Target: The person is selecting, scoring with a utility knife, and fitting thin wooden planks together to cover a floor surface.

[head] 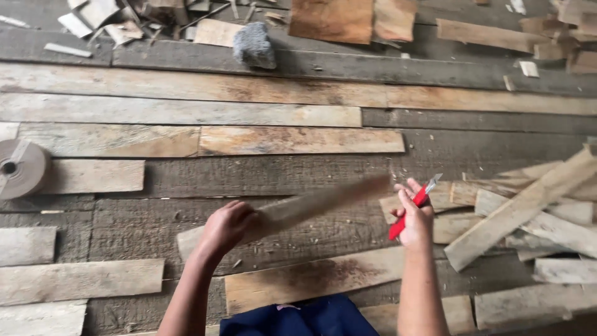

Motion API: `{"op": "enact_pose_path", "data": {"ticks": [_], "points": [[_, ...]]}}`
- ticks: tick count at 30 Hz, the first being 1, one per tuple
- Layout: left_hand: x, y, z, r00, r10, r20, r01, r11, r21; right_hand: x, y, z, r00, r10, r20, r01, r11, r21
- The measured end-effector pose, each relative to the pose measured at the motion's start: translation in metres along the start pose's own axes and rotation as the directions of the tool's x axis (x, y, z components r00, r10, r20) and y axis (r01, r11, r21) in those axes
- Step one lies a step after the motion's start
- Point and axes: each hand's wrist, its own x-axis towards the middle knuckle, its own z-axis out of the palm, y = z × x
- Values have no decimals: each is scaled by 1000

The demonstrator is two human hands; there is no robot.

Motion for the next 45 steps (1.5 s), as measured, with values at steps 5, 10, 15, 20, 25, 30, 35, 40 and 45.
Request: {"op": "enact_pose_path", "data": {"ticks": [5, 10, 15, 20, 25, 30, 35, 40, 45], "points": [[-16, 52, 39, 967, 72, -245, -115, 979, -167, -69, 12, 30, 977, 202, -61, -196, 976, 91], [-34, 133, 95, 938, 184, -294, -223, 969, -106, -110, 75, 23, 942, 282, 184, -294, 955, 43], [-53, 199, 102, 748, 427, -509, -479, 877, 31, -59, 44, -50, 971, 230, -66, -229, 973, 14], [-62, 217, 129, 811, 364, -458, -441, 895, -71, 29, -12, -183, 943, 100, -316, -59, 989, 138], [-67, 235, 151, 910, 265, -320, -313, 944, -107, 84, 66, -288, 893, -106, -437, 88, 994, -62], [-73, 237, 169, 871, 323, -370, -366, 929, -50, 77, 76, -272, 846, -68, -529, -247, 828, -503], [-86, 258, 157, 917, 311, -248, -346, 931, -112, 83, 46, -274, 920, 198, -338, -93, 949, 303], [-96, 315, 133, 832, 543, -109, -550, 834, -40, 16, -32, -193, 963, 180, -198, -74, 890, 451], [-85, 332, 102, 588, 723, -362, -714, 675, 187, -76, -72, -116, 986, 159, -51, -132, 930, 344]]}}
